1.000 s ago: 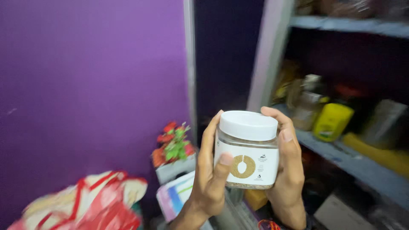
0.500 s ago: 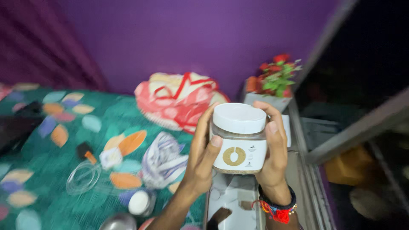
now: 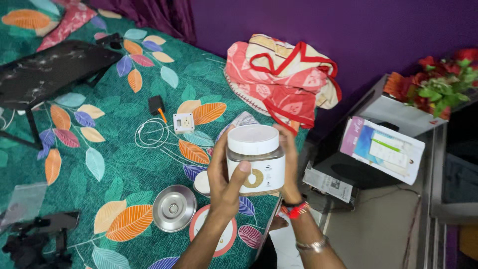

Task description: The person wipes a metal container, a yellow bottle, a bowl, a tin, and several jars with a cloth and places them inside a storage cabinet.

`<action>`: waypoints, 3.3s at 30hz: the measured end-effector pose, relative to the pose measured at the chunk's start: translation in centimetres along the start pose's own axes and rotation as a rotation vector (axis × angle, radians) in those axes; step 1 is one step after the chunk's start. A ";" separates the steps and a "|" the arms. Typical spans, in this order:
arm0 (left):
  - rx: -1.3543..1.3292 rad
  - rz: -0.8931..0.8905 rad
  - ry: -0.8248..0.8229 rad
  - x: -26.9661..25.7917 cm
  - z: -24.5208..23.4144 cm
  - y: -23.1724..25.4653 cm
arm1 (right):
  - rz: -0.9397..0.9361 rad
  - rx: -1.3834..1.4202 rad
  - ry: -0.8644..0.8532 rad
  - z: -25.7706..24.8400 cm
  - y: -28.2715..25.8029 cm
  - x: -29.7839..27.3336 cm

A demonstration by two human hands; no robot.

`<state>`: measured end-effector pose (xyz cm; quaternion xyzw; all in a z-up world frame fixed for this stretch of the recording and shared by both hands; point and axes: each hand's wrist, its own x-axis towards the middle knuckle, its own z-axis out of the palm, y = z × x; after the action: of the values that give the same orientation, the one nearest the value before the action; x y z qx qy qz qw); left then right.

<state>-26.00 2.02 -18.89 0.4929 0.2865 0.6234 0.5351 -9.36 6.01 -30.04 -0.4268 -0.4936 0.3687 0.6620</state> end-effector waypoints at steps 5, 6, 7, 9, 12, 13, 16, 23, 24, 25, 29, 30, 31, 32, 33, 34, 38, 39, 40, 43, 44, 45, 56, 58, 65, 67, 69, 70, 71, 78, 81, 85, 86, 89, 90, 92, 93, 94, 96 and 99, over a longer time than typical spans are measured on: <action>0.021 0.024 0.074 0.1 -2.5 -1.7 | 0.219 -0.540 -0.343 -0.6 15.3 -2.6; 0.010 0.024 0.080 0.3 -2.8 -2.1 | 0.263 -0.586 -0.398 -0.5 17.1 -3.1; 0.013 0.025 0.085 0.4 -3.2 -2.5 | 0.301 -0.629 -0.448 -0.3 18.6 -3.3; 0.031 -0.012 0.111 0.4 -4.0 -3.3 | 0.359 -0.707 -0.539 0.2 20.6 -3.4; 0.043 -0.038 0.157 0.8 -5.0 -4.4 | 0.405 -0.830 -0.597 0.9 22.8 -3.4; 0.047 -0.039 0.160 0.9 -5.4 -4.7 | 0.417 -0.877 -0.588 1.1 23.4 -3.5; 0.067 -0.077 0.188 1.1 -6.5 -5.1 | 0.430 -1.114 -0.473 1.1 24.6 -3.6; 0.071 -0.123 0.217 1.6 -7.6 -6.4 | 0.548 -1.044 -0.345 -1.1 24.1 -2.4; 0.084 -0.122 0.219 1.4 -7.7 -6.6 | 0.566 -0.879 -0.348 -1.6 23.1 -2.4; 0.081 -0.128 0.221 1.3 -7.8 -6.8 | 0.596 -0.682 -0.340 -2.1 21.9 -2.4; 0.099 -0.110 0.240 1.1 -8.3 -7.7 | 0.641 -0.130 -0.227 -4.0 12.8 -2.8; 0.115 -0.099 0.253 1.0 -8.5 -7.7 | 0.642 -0.132 -0.225 -4.0 10.2 -2.9; 0.112 -0.099 0.252 0.9 -8.5 -7.8 | 0.534 0.002 -0.146 -4.1 7.3 -3.2; 0.122 -0.101 0.266 0.8 -8.6 -7.8 | 0.422 0.138 -0.066 -4.0 4.6 -3.3; 0.132 -0.103 0.281 0.7 -8.6 -7.8 | 0.420 0.137 -0.064 -3.5 2.0 -3.5; 0.131 -0.102 0.277 0.6 -8.4 -7.9 | 0.335 0.156 -0.094 -2.8 -0.4 -3.9; 0.209 -0.023 0.243 -0.4 -7.2 -8.8 | 0.091 -0.228 -0.266 2.7 -5.5 -5.2; 0.221 0.028 0.236 -0.7 -6.8 -9.1 | -0.089 -0.451 -0.271 4.7 -5.8 -5.5; 0.220 0.031 0.232 -1.1 -6.7 -9.3 | -0.270 -0.672 -0.273 6.0 -6.0 -5.6; 0.179 -0.022 0.259 -1.5 -7.1 -9.7 | -0.064 -0.604 -0.127 7.6 -5.7 -5.7; 0.211 0.026 0.232 -1.9 -7.5 -9.7 | -0.060 -0.599 -0.133 7.5 -5.1 -5.6; 0.243 0.072 0.204 -2.2 -7.8 -9.8 | 0.099 -0.436 -0.102 7.2 -4.1 -5.1; 0.216 0.035 0.251 -2.2 -7.1 -8.1 | 0.388 -0.013 -0.124 3.3 0.5 -8.7; 0.243 0.036 0.250 -1.6 -7.3 -8.0 | 0.313 -0.095 -0.098 5.1 -1.2 -9.7; 0.181 0.021 0.116 -1.9 -7.3 -8.8 | 0.257 0.065 -0.036 6.6 -4.5 -5.1; 0.154 -0.046 0.105 -2.6 -7.3 -8.9 | 0.302 0.093 -0.060 5.3 -3.7 -3.7; 0.147 -0.017 0.117 -2.7 -7.3 -9.2 | 0.371 0.161 -0.087 3.6 -2.3 -2.9; 0.145 -0.013 0.114 -2.6 -7.3 -9.2 | 0.400 0.195 -0.100 2.8 -1.5 -2.8; 0.061 -0.032 0.126 -2.7 -7.2 -9.2 | 0.430 0.234 -0.110 1.9 -0.6 -2.7; 0.069 -0.026 0.321 -1.9 -7.5 -10.1 | 0.583 0.245 -0.078 2.2 2.0 -8.7; 0.233 0.060 0.252 -1.1 -8.5 -10.4 | 0.544 -0.006 0.001 4.6 1.7 -9.8; 0.227 -0.006 0.185 -1.3 -8.9 -10.8 | 0.635 0.052 0.056 4.9 1.4 -8.6; 0.152 -0.051 0.147 -1.8 -8.8 -10.7 | 0.632 0.052 0.062 4.2 1.4 -8.2; 0.012 -0.095 0.077 -2.3 -8.3 -10.7 | 0.604 0.209 -0.039 1.9 2.1 -6.2; -0.053 -0.088 0.052 -2.3 -8.1 -10.8 | 0.608 0.258 -0.079 0.9 2.2 -5.8; -0.092 -0.099 0.045 -2.5 -7.7 -10.9 | 0.630 0.343 -0.137 -0.4 2.2 -5.7; -0.128 -0.108 0.041 -2.5 -7.5 -10.9 | 0.654 0.383 -0.145 -0.8 2.3 -5.9; -0.128 -0.106 0.042 -2.3 -7.3 -11.1 | 0.679 0.417 -0.136 -0.7 2.3 -6.6; -0.296 -0.110 0.124 -1.9 -7.1 -11.6 | 0.715 0.453 -0.095 0.2 2.6 -8.1; -0.196 -0.165 0.186 -1.6 -7.7 -11.8 | 0.733 0.405 0.012 2.3 3.5 -9.7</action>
<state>-28.63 4.95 -32.55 0.3535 0.3120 0.6452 0.6012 -14.14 -1.10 -36.26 -0.4377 -0.2224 0.6670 0.5604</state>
